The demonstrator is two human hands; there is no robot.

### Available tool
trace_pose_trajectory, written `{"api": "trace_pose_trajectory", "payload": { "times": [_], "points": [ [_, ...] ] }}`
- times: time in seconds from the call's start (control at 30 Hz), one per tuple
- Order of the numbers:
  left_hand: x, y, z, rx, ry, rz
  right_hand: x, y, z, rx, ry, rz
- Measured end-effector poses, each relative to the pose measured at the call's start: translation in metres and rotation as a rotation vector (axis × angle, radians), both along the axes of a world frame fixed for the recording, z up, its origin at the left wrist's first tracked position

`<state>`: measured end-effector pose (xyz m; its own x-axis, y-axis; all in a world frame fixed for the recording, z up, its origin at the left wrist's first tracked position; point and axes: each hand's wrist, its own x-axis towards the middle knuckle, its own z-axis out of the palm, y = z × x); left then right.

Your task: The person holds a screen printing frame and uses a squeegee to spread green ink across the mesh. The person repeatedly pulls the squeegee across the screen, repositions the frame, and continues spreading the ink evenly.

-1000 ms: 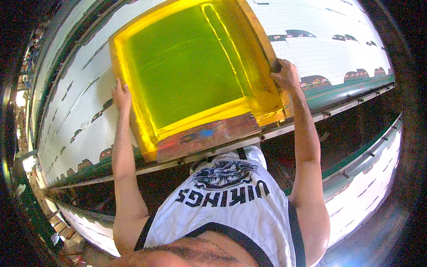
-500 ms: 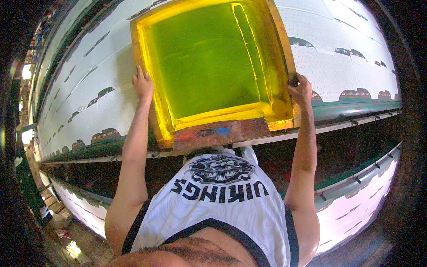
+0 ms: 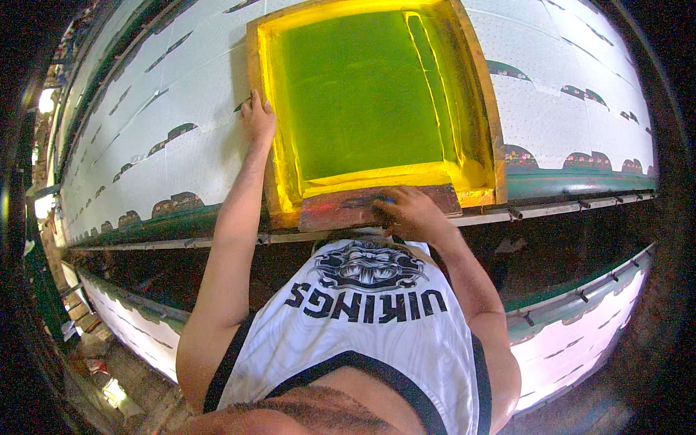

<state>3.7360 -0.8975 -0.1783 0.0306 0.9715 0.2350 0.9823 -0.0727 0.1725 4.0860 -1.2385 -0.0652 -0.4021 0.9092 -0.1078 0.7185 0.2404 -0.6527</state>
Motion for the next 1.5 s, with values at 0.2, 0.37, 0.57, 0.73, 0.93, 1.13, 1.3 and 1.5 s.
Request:
{"api": "trace_pose_trajectory", "payload": {
  "times": [0.2, 0.37, 0.57, 0.73, 0.93, 1.13, 1.3, 1.5],
  "points": [
    [-0.003, 0.004, -0.001, -0.025, -0.171, 0.001, -0.032, 0.01, -0.014, 0.183, -0.243, 0.02],
    [-0.006, 0.009, -0.003, 0.036, -0.148, -0.027, -0.06, 0.016, -0.015, 0.073, -0.504, -0.15],
    [-0.004, 0.009, -0.007, 0.034, -0.243, -0.021, -0.07, 0.013, -0.046, 0.3, -0.42, -0.289],
    [0.002, 0.01, -0.001, 0.009, -0.271, -0.043, -0.046, 0.121, -0.059, 0.262, -0.466, -0.328],
    [0.0, 0.018, -0.01, 0.053, -0.126, -0.003, -0.005, 0.315, -0.053, 0.122, -0.612, -0.284],
    [0.002, 0.016, -0.005, 0.048, -0.082, 0.025, 0.035, 0.474, -0.041, 0.144, -0.637, -0.255],
    [0.005, 0.009, -0.004, 0.039, -0.04, 0.052, 0.046, 0.504, -0.061, 0.273, -0.583, -0.248],
    [0.01, 0.008, 0.006, 0.082, -0.001, 0.04, 0.039, 0.426, -0.069, 0.26, -0.517, -0.217]
  ]
}}
